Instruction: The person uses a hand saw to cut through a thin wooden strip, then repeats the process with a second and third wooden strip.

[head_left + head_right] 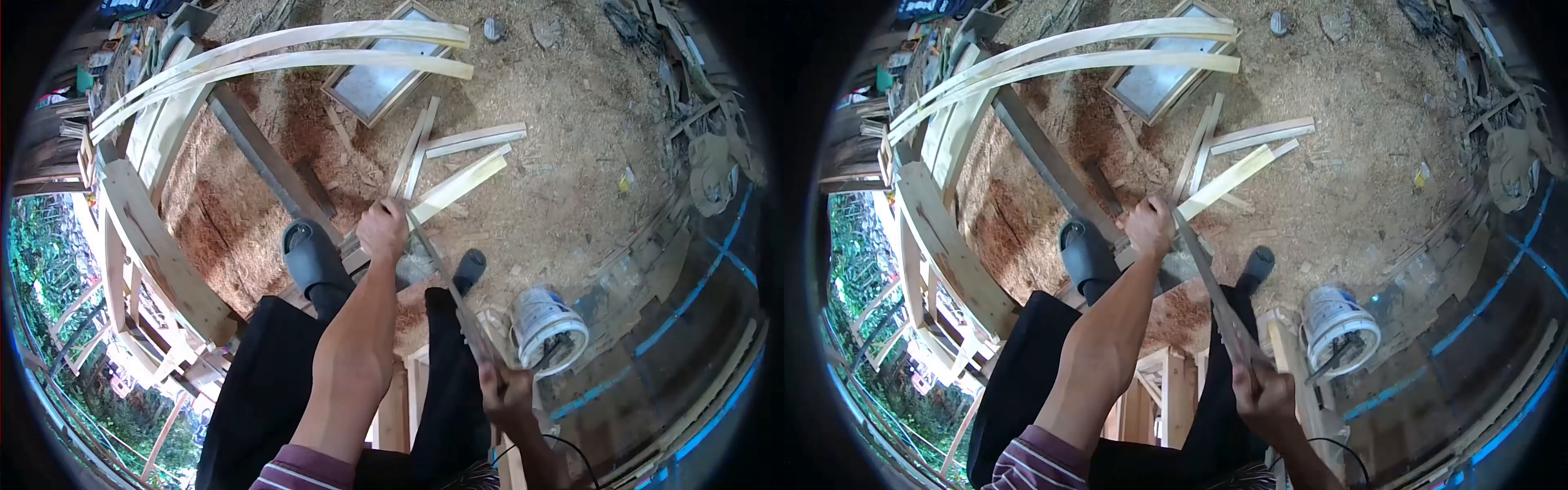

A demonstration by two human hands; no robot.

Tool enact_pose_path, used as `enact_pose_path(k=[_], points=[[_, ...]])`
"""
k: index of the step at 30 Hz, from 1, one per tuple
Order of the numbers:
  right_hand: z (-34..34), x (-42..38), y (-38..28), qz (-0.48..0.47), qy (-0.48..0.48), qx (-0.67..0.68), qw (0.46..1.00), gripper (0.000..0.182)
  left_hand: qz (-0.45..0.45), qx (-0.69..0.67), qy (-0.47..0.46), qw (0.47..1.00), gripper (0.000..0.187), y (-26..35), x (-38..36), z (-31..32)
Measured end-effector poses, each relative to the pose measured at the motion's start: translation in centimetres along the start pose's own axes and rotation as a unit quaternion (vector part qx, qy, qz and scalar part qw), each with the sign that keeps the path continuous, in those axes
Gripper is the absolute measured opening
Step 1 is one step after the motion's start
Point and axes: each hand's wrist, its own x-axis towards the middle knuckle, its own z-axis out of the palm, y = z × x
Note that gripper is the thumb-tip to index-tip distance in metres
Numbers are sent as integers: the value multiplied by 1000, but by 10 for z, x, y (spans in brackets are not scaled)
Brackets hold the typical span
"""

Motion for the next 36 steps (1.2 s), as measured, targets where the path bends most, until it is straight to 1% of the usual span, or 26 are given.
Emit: enact_pose_path(k=[1,3,4,6,7,8,9,10,11,13,15,17,18,19,21,22,24,25,26,27,28,29,31,33,35,36], points=[[-1,0,0,0,2,-6,1000,25,-3,8,10,1000,45,5,2,0],[6,7,-10,-88,84,3,993,40,17,-4,32,999,45,9,7,-1],[9,21,-7,-6,21,58,998,30,7,2,23,1000,45,10,7,-1],[40,79,-9,-58,78,12,995,31,4,7,6,1000,45,5,1,-2],[61,108,-3,-89,67,21,993,37,11,0,14,1000,45,8,4,-3],[62,119,-30,-64,61,-27,996,46,18,-10,2,1000,45,8,5,-5],[51,127,-41,-70,60,-28,995,46,16,-17,-11,1000,45,5,4,-6],[44,129,-47,-34,28,-16,999,46,40,-1,-10,999,45,-1,4,-4],[40,125,-47,6,-1,-1,1000,46,42,4,-16,999,45,-7,-2,-2],[37,112,-36,-21,34,-13,999,47,39,33,17,999,45,0,0,-2],[47,92,-26,-20,46,0,999,40,41,16,36,998,45,2,4,0],[35,44,-19,-80,74,68,992,31,85,38,13,996,44,-10,3,7],[19,13,-13,-29,37,57,997,27,41,13,24,999,43,5,-2,-6],[5,0,-10,13,6,43,999,23,37,7,22,999,43,5,-2,-3],[1,0,-14,-3,24,25,999,22,29,8,40,999,42,6,0,-2],[1,1,-14,-21,42,14,999,22,8,-6,5,1000,43,9,0,-5],[26,51,-14,-18,52,19,998,26,11,-9,12,1000,43,1,-3,0],[43,82,-16,-35,42,1,998,39,21,-14,23,999,43,1,-1,1],[60,111,-17,-91,67,16,993,46,25,-43,20,999,43,4,-1,-2],[67,126,-36,-51,73,-20,996,48,31,-43,25,998,43,6,2,-4],[67,133,-41,-40,65,-22,997,49,26,-30,6,999,44,6,4,-5],[61,135,-43,-40,63,-19,997,49,19,-14,-17,1000,44,2,2,-5],[47,130,-38,-14,23,11,1000,51,36,-8,-18,999,45,1,-3,-8],[54,119,-29,-18,36,4,999,52,50,1,-6,999,45,4,-1,-8],[65,114,-28,-30,72,-1,997,51,57,12,4,998,45,6,3,-9],[65,115,-32,-19,68,33,997,49,49,-3,1,999,44,7,3,-10]])
